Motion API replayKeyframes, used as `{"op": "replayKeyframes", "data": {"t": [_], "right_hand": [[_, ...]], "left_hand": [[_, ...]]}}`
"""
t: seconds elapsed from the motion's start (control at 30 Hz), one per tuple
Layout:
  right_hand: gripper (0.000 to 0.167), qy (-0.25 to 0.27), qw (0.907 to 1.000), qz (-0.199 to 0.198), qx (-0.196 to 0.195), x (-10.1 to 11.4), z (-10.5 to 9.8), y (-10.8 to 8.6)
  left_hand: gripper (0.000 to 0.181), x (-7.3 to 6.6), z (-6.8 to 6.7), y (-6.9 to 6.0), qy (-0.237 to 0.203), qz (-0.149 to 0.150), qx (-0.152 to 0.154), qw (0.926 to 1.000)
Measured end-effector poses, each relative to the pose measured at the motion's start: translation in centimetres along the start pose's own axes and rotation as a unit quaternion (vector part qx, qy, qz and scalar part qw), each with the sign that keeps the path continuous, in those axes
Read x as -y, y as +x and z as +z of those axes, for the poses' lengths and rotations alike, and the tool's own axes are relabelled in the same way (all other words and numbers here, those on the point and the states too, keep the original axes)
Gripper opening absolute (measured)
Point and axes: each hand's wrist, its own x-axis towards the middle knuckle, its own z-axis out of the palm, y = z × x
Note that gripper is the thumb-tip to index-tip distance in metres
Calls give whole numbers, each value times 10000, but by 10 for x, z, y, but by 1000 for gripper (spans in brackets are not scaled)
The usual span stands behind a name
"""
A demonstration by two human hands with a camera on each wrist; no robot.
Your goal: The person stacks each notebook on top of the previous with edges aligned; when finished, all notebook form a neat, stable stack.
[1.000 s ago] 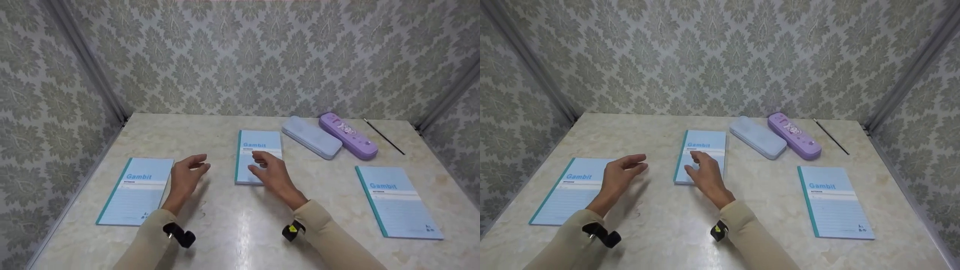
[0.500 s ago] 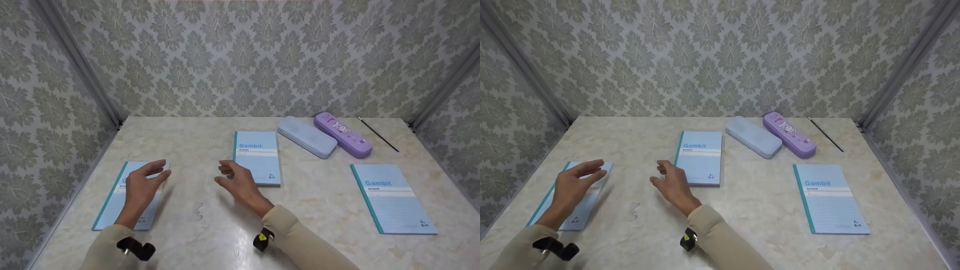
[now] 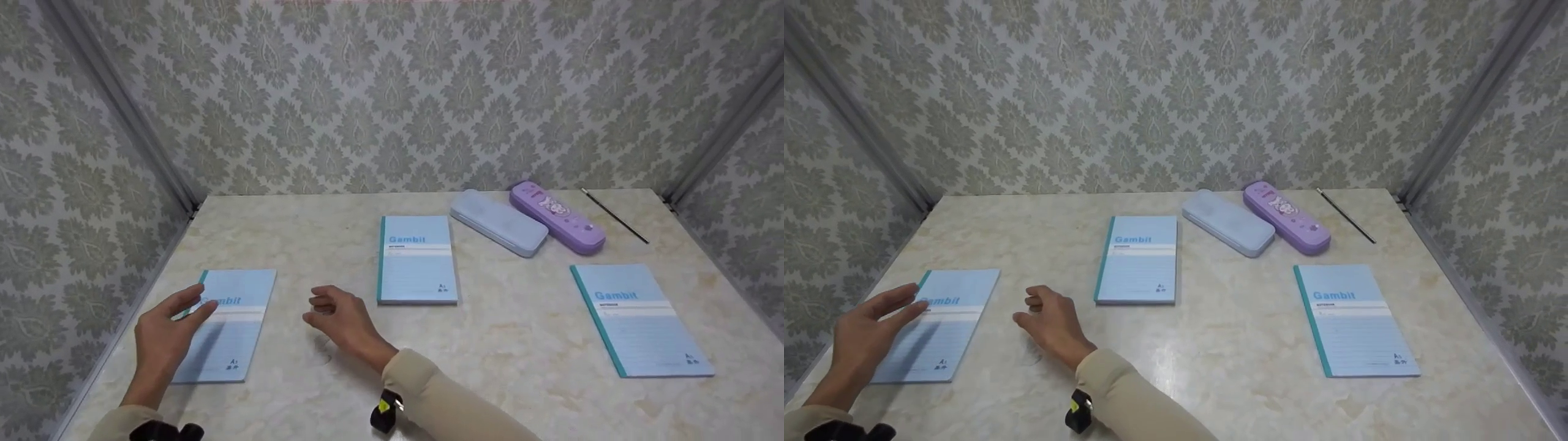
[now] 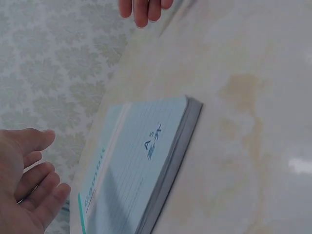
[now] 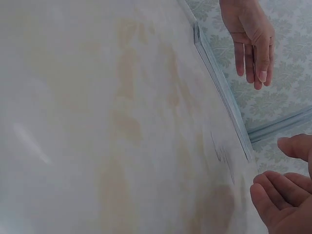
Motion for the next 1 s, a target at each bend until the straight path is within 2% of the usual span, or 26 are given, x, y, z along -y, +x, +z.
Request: {"op": "replayKeyframes", "data": {"t": [0.13,0.3,0.5,0.83,1.0], "right_hand": [[48,169,9997,185,84,1,11,0],[48,199,9992,315,116,3,20,0],[47,311,9980,531,119,7,31,0],[50,387,9916,1224,164,17,51,5],[54,446,9898,1323,278,19,58,6]], "left_hand": [[65,9,-10,3,51,-440,12,9990],[69,18,-14,6,75,-859,119,9962],[69,27,-20,6,340,-934,164,9949],[64,36,-28,7,532,-1344,127,9894],[57,38,-29,6,743,-1568,60,9848]]}}
